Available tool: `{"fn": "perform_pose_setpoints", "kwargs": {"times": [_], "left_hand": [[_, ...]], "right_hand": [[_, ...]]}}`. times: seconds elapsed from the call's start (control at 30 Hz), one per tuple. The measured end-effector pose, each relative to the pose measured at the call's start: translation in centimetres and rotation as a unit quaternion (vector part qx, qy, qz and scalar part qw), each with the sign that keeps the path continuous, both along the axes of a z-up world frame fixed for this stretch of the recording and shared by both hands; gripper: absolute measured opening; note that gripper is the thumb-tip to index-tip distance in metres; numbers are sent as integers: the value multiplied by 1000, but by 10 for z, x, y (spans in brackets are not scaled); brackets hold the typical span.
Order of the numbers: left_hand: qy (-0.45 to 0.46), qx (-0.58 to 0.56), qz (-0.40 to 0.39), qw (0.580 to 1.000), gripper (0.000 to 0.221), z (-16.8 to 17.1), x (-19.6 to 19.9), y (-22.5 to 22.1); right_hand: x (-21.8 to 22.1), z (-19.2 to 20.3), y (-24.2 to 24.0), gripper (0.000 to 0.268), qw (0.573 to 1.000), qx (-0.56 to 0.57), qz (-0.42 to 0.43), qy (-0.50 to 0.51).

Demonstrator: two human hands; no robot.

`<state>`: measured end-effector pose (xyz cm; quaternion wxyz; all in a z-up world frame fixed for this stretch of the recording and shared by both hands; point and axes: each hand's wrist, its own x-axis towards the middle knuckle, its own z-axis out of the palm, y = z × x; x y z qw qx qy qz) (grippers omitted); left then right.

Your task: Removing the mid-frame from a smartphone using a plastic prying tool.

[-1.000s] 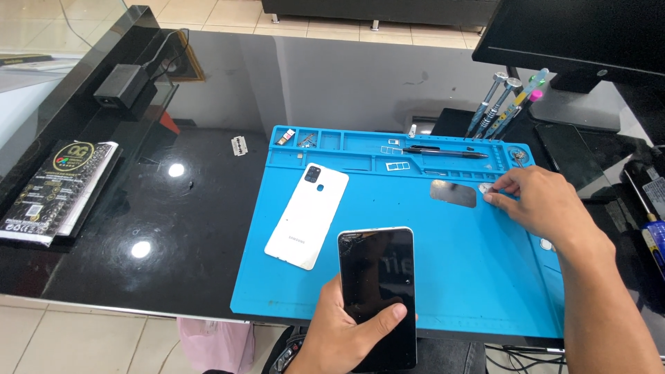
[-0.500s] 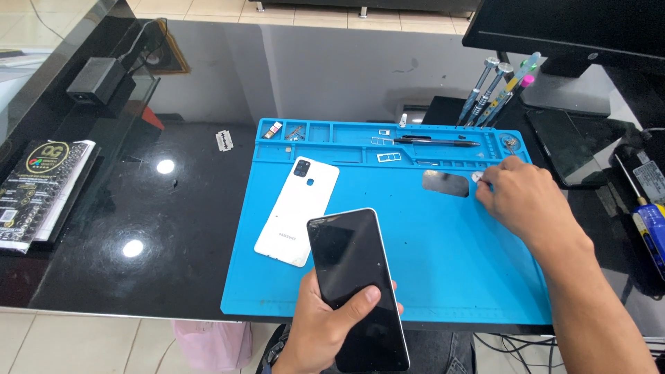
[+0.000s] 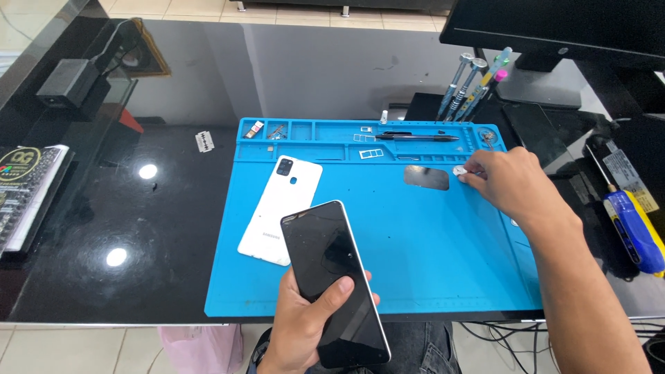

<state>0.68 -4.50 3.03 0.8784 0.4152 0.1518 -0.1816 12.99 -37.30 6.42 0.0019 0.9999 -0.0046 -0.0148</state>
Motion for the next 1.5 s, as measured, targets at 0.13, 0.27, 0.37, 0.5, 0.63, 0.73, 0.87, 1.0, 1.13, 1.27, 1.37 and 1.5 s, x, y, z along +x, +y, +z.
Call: {"fn": "perform_pose_setpoints", "kwargs": {"times": [0.13,0.27,0.37,0.5,0.63,0.73,0.87,1.0,1.13,1.27,1.37,1.5], "left_hand": [[8,9,13,1000,47,-1,0,-3],[17,13,16,1000,59,5,0,-3],[7,-17,37,999,52,-4,2,-5],[-1,-68,77,995,41,-11,4,-7],[16,-90,89,992,53,-27,6,-10],[-32,-95,88,991,47,-39,5,-14],[-35,-62,111,991,45,-49,-1,-15],[-100,-26,135,985,52,-59,-6,-18],[-78,-13,138,987,53,-56,-6,-20],[-56,0,125,991,54,-45,-4,-24],[-79,5,116,990,38,-45,-3,-24],[-122,10,106,987,36,-41,-2,-24]], "right_hand": [[5,-6,-3,32,999,-33,8,23],[7,-19,-4,30,993,-88,70,-31],[8,-27,-15,33,988,-94,83,-88],[-26,1,1,15,932,88,172,-306],[-98,36,64,11,901,279,249,-219],[-152,6,93,10,888,361,223,-177],[-182,-33,124,35,657,732,101,-149],[-189,-47,120,26,621,768,79,-136],[-197,-65,118,23,621,764,66,-164],[-196,-54,135,35,674,704,-55,-216],[-193,-47,142,35,700,670,-47,-242],[-190,-37,147,22,733,623,-32,-270]]}}
